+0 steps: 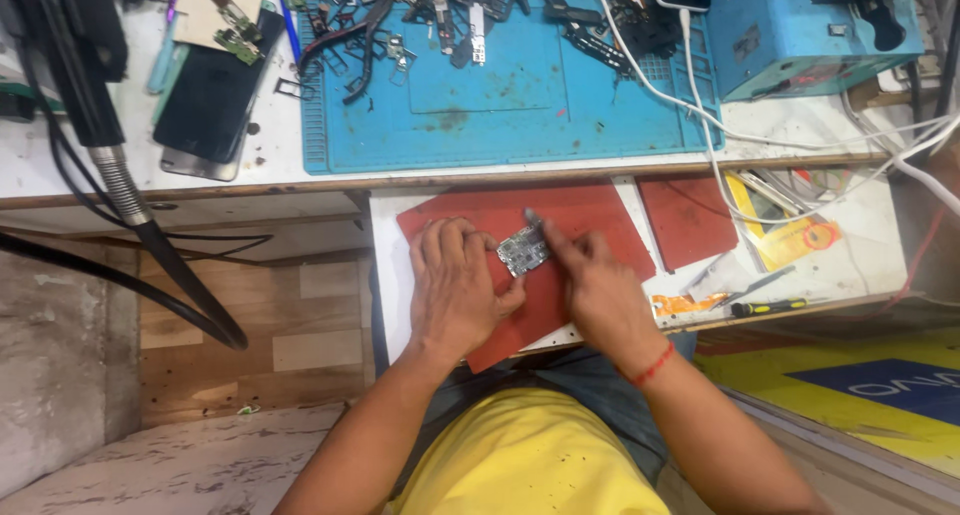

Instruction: The person scrubs a small electronic component with a brush on a red mat, then uses a purple tool to scrape or clean the component's surface. The workspace contains various electronic parts and tools.

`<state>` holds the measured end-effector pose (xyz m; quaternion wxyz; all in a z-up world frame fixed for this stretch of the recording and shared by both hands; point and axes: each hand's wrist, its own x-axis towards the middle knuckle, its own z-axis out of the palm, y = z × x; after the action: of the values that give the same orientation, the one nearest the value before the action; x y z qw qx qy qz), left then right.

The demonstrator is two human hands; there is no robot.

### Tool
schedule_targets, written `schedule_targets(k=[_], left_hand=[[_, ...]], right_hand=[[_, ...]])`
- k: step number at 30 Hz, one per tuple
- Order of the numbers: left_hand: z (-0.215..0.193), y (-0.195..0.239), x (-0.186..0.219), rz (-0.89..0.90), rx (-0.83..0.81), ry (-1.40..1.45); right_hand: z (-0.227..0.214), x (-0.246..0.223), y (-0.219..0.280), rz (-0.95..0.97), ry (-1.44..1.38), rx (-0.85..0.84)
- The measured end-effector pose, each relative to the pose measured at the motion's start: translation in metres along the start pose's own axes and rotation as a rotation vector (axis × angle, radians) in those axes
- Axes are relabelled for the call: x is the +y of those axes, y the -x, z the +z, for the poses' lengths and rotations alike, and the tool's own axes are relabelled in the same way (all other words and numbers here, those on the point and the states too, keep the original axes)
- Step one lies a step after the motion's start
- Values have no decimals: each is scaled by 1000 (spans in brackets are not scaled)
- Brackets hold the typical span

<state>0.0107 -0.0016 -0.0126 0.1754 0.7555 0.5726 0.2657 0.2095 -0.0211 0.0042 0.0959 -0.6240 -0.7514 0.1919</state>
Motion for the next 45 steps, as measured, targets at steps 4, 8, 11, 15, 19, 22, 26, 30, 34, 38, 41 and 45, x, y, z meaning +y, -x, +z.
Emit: schedule_targets(k=[4, 8, 11, 15, 19, 22, 26, 30, 34, 38, 41, 45], left_hand=[[1, 3, -2, 17, 29, 39], [2, 3, -2, 25, 61, 32], [-1, 1, -3, 8, 53, 29], [2, 5, -2, -9, 32, 16], [0, 1, -5, -1, 34, 45], [3, 4, -3, -12, 34, 49], [0, 3, -6, 20, 49, 38], [-1, 9, -3, 19, 60, 48], [-5, 1, -6, 37, 64, 57], [-7, 8, 1, 24, 14, 32], [-13, -4, 0, 66, 72, 69], [-7, 13, 2, 19, 56, 96]], right_hand=[[3, 2, 2, -130, -37, -26], [-1, 0, 5, -51, -10, -26], [-5, -4, 2, -92, -13, -106], [-6, -4, 6, 44, 46, -25], [-6, -3, 4, -101, 0, -86], [-7, 0, 10, -1, 37, -82], [-4, -14, 4, -108, -7, -139], [-9, -27, 5, -69, 78, -119], [-16, -30, 2, -40, 118, -199], [1, -19, 6, -93, 99, -102], [1, -5, -2, -43, 60, -113], [1, 13, 15, -31, 39, 17]])
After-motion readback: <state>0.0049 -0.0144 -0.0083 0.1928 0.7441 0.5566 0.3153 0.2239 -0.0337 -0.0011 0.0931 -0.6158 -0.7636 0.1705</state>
